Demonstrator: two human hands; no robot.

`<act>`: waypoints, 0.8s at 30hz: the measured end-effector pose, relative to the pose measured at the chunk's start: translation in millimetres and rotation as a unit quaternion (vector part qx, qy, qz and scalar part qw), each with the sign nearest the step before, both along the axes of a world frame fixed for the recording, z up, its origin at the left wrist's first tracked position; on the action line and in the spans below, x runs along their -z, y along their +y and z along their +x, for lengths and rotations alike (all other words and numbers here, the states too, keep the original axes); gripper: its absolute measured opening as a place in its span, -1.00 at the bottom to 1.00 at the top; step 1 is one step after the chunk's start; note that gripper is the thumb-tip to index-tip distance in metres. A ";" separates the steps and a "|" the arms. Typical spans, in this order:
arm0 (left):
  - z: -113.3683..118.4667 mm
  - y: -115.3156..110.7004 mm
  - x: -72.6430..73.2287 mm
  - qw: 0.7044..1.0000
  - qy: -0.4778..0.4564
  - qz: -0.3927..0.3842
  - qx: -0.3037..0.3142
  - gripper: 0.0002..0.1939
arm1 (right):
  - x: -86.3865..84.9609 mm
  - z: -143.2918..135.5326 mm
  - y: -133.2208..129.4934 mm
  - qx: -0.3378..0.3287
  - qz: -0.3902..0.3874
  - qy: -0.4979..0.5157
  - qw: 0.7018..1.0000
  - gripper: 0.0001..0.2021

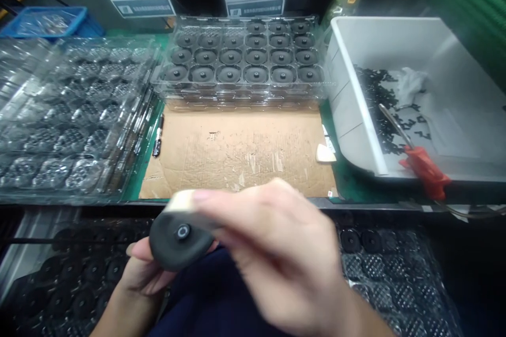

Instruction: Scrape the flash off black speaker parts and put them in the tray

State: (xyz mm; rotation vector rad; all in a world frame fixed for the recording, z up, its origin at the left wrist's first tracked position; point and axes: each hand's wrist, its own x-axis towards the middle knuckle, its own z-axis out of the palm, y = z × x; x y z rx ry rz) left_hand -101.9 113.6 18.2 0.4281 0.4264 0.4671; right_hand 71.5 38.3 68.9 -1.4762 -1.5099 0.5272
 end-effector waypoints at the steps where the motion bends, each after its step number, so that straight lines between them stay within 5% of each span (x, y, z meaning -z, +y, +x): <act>1: -0.8 0.0 2.2 1.000 0.005 0.016 -0.001 -0.37 | 0.4 -4.0 6.7 -0.040 0.027 -0.029 0.998 -0.67; 7: -8.8 -1.4 17.6 0.997 0.042 0.032 -0.048 -0.43 | 7.2 -10.7 26.5 -0.114 -0.095 -0.144 0.978 -0.69; 13: 12.0 -6.7 6.3 0.987 0.059 0.038 -0.142 -0.46 | 14.7 -39.3 16.1 0.047 0.076 -0.178 0.980 -0.67; 17: 15.8 -8.0 6.6 0.978 0.053 0.051 -0.197 -0.44 | 12.6 -53.2 7.1 0.036 0.119 -0.202 0.971 -0.74; 24: 9.2 -6.5 5.6 0.977 0.029 0.075 -0.197 -0.46 | 7.9 -52.8 5.6 0.035 0.117 -0.146 0.982 -0.77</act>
